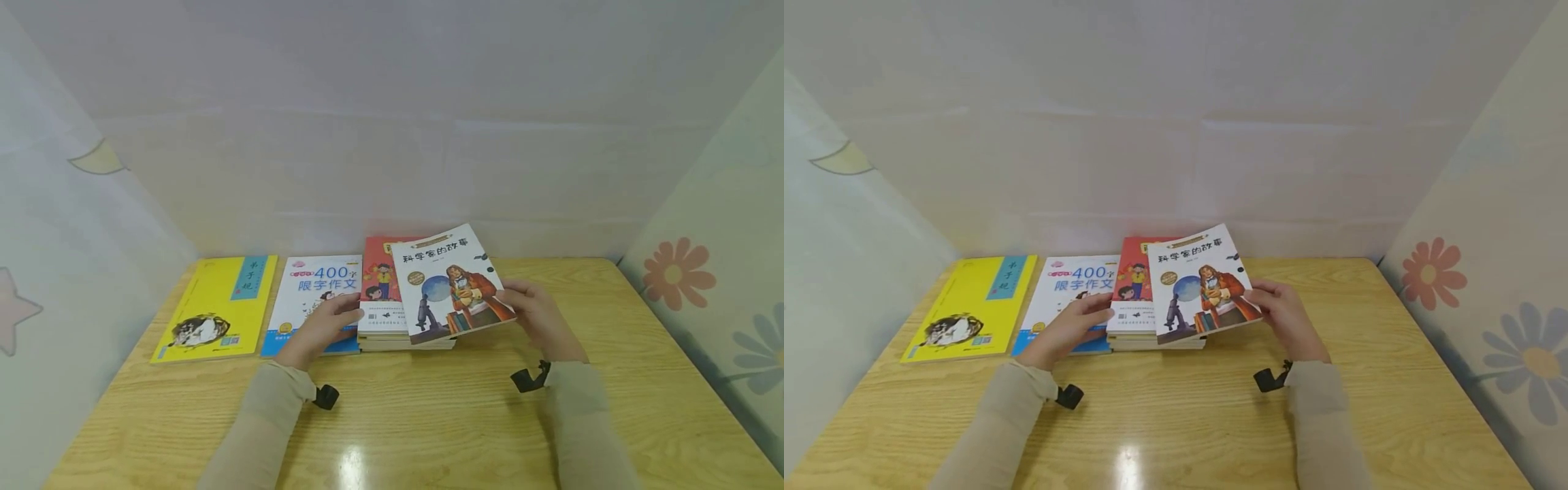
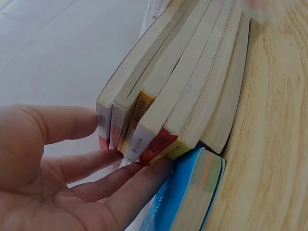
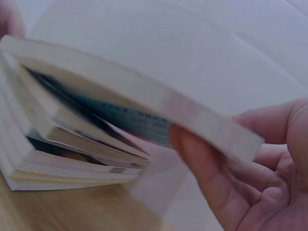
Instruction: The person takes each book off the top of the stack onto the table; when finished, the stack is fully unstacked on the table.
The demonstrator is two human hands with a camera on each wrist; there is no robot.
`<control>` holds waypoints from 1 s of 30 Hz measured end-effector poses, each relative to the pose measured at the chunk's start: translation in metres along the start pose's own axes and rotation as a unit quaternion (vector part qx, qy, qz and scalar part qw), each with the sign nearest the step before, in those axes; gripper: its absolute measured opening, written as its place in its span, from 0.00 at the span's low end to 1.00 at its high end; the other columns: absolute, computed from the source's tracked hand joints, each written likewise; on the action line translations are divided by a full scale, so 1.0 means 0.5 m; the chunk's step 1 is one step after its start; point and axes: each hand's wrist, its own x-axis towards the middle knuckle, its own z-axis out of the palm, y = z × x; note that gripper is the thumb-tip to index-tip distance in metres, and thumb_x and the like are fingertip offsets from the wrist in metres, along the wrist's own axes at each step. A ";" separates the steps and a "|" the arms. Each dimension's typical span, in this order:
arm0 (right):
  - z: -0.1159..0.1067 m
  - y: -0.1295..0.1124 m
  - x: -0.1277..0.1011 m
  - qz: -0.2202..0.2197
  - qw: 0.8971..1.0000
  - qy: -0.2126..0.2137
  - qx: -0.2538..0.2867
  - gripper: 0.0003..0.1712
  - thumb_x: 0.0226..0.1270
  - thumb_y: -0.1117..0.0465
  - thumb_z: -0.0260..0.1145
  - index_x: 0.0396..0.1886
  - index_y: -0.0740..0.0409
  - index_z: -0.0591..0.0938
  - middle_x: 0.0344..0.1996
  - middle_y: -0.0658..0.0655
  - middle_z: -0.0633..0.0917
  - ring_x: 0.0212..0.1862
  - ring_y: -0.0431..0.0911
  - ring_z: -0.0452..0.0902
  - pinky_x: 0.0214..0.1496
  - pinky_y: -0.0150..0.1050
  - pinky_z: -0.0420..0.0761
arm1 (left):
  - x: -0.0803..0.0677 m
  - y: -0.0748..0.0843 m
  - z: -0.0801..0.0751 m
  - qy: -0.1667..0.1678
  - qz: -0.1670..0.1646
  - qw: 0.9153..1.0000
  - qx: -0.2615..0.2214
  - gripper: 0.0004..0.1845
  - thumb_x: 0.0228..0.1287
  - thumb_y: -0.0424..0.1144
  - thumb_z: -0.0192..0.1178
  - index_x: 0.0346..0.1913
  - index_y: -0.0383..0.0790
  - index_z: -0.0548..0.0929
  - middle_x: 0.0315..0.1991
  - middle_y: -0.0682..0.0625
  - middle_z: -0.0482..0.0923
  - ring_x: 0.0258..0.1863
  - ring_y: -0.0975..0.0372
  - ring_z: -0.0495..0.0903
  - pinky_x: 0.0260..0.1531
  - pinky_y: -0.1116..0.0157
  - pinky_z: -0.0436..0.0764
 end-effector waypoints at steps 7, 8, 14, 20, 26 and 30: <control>-0.070 -0.010 -0.014 -0.053 0.997 -0.020 0.060 0.16 0.80 0.64 0.56 0.61 0.56 0.83 0.54 0.45 0.85 0.53 0.38 0.82 0.51 0.32 0.83 | -0.004 0.006 0.003 0.001 -0.001 1.000 -0.004 0.32 0.80 0.39 0.52 0.80 0.36 0.56 0.77 0.37 0.57 0.74 0.45 0.62 0.69 0.45 0.68; -0.080 -0.011 -0.017 -0.061 0.995 -0.020 0.069 0.17 0.80 0.65 0.55 0.60 0.54 0.84 0.54 0.44 0.85 0.53 0.38 0.82 0.51 0.32 0.83 | -0.004 0.006 0.003 0.001 -0.001 1.000 -0.003 0.32 0.80 0.39 0.52 0.80 0.36 0.55 0.77 0.37 0.57 0.74 0.45 0.62 0.69 0.44 0.68; -0.133 -0.006 -0.041 -0.098 0.989 -0.021 0.106 0.19 0.81 0.68 0.51 0.58 0.52 0.86 0.54 0.45 0.84 0.53 0.38 0.81 0.50 0.31 0.83 | -0.005 0.006 0.004 0.001 -0.002 1.000 -0.002 0.33 0.80 0.39 0.52 0.80 0.36 0.55 0.77 0.37 0.58 0.74 0.45 0.62 0.68 0.44 0.68; -0.176 0.028 -0.048 -0.109 0.991 -0.015 0.072 0.20 0.81 0.70 0.50 0.60 0.56 0.84 0.53 0.45 0.85 0.52 0.37 0.80 0.48 0.30 0.82 | -0.003 0.004 0.004 -0.004 0.003 1.000 -0.004 0.33 0.79 0.39 0.52 0.80 0.36 0.55 0.77 0.38 0.57 0.74 0.45 0.62 0.69 0.45 0.68; -0.183 0.072 -0.030 -0.068 0.995 -0.028 0.068 0.20 0.81 0.70 0.51 0.59 0.55 0.85 0.50 0.46 0.87 0.49 0.38 0.83 0.48 0.32 0.84 | -0.004 0.003 0.004 -0.002 0.001 1.000 -0.005 0.32 0.80 0.39 0.52 0.80 0.36 0.55 0.77 0.37 0.58 0.74 0.45 0.62 0.69 0.44 0.68; -0.177 0.094 -0.012 -0.041 0.997 -0.033 0.052 0.18 0.81 0.67 0.52 0.57 0.51 0.85 0.50 0.46 0.87 0.51 0.37 0.83 0.50 0.31 0.84 | -0.004 0.003 0.004 0.003 -0.002 1.000 -0.006 0.32 0.79 0.39 0.52 0.80 0.36 0.56 0.77 0.38 0.58 0.74 0.45 0.63 0.68 0.44 0.68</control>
